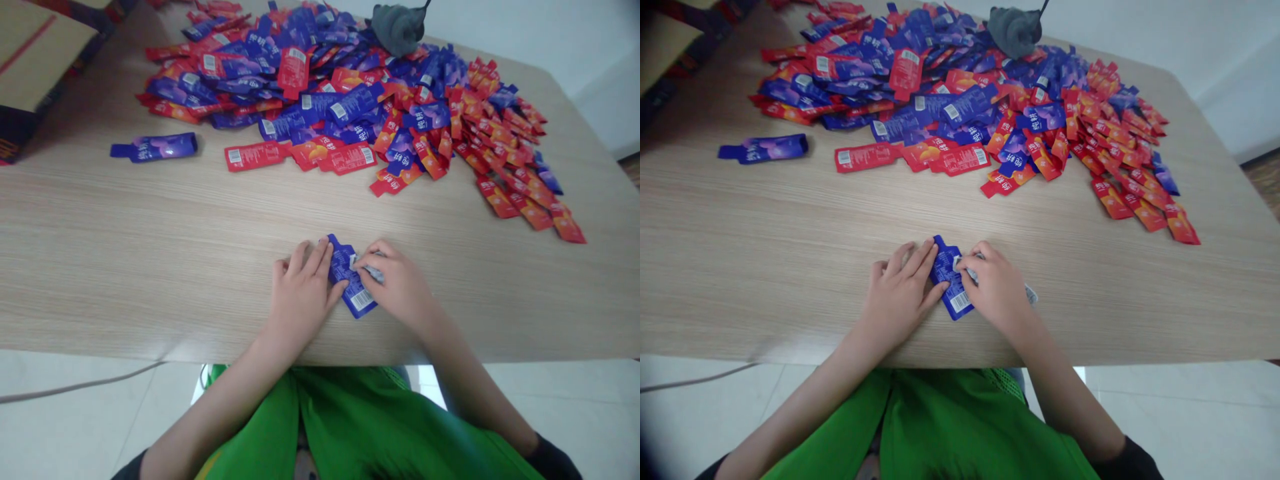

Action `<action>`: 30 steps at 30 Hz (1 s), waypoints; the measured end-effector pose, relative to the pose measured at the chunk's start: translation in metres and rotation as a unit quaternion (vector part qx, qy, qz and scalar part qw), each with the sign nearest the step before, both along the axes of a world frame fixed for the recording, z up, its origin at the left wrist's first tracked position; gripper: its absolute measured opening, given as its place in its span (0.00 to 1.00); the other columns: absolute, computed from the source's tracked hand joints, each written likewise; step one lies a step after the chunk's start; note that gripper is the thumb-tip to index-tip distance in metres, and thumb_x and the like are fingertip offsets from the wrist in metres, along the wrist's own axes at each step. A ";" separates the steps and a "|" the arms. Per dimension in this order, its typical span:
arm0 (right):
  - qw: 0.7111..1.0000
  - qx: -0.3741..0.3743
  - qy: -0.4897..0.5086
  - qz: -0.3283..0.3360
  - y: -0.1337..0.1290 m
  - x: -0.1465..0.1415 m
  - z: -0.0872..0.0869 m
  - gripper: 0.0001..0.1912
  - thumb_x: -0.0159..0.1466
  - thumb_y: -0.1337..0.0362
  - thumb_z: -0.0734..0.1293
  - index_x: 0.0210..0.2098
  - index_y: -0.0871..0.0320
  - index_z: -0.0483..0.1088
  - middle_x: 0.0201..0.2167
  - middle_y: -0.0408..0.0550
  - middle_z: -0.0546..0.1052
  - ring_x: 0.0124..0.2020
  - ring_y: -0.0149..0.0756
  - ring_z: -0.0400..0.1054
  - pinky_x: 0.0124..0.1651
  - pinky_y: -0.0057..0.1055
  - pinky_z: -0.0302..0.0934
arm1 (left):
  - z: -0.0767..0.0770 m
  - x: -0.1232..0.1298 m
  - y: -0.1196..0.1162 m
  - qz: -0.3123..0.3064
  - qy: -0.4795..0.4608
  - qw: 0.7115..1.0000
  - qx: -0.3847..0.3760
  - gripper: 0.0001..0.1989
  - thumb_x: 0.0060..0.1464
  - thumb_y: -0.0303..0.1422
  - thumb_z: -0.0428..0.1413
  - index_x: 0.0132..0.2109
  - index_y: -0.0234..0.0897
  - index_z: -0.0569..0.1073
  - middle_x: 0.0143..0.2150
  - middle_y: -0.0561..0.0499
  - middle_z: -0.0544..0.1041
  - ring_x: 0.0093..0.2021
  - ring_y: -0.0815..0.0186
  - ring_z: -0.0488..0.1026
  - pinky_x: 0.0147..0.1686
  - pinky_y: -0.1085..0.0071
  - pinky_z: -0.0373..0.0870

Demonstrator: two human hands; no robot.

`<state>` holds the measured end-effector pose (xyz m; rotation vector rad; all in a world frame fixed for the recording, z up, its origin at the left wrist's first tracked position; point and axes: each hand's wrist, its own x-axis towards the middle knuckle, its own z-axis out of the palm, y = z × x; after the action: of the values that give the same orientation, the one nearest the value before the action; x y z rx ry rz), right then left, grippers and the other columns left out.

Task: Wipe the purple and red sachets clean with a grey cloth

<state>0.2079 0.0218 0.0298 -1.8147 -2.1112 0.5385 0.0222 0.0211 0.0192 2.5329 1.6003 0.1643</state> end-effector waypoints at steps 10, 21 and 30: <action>0.998 -0.053 0.034 -0.004 -0.019 0.009 0.007 0.10 0.65 0.68 0.65 0.35 0.53 0.79 0.41 0.45 0.75 0.38 0.35 0.72 0.42 0.34 0.64 | 0.000 -0.004 0.003 -0.007 0.004 1.000 -0.021 0.31 0.66 0.48 0.47 0.70 0.39 0.59 0.73 0.49 0.59 0.68 0.47 0.59 0.54 0.49 0.64; 0.997 -0.057 0.059 0.014 -0.033 0.015 0.006 0.08 0.64 0.68 0.65 0.34 0.54 0.77 0.40 0.45 0.74 0.38 0.34 0.72 0.45 0.34 0.64 | 0.001 -0.008 0.004 -0.025 0.012 0.999 -0.033 0.32 0.66 0.49 0.47 0.72 0.43 0.56 0.74 0.50 0.57 0.69 0.46 0.56 0.55 0.48 0.63; 0.986 -0.135 0.055 0.085 -0.029 0.033 0.027 0.10 0.64 0.68 0.64 0.32 0.51 0.78 0.39 0.44 0.75 0.38 0.34 0.72 0.45 0.35 0.64 | -0.007 -0.012 0.008 -0.031 -0.013 0.999 -0.028 0.32 0.64 0.50 0.50 0.70 0.44 0.59 0.73 0.50 0.59 0.68 0.46 0.57 0.53 0.50 0.64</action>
<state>0.2407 -0.0067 0.0563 -1.6984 -2.2174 0.9878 0.0101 0.0288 0.0125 2.5242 1.4934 0.1440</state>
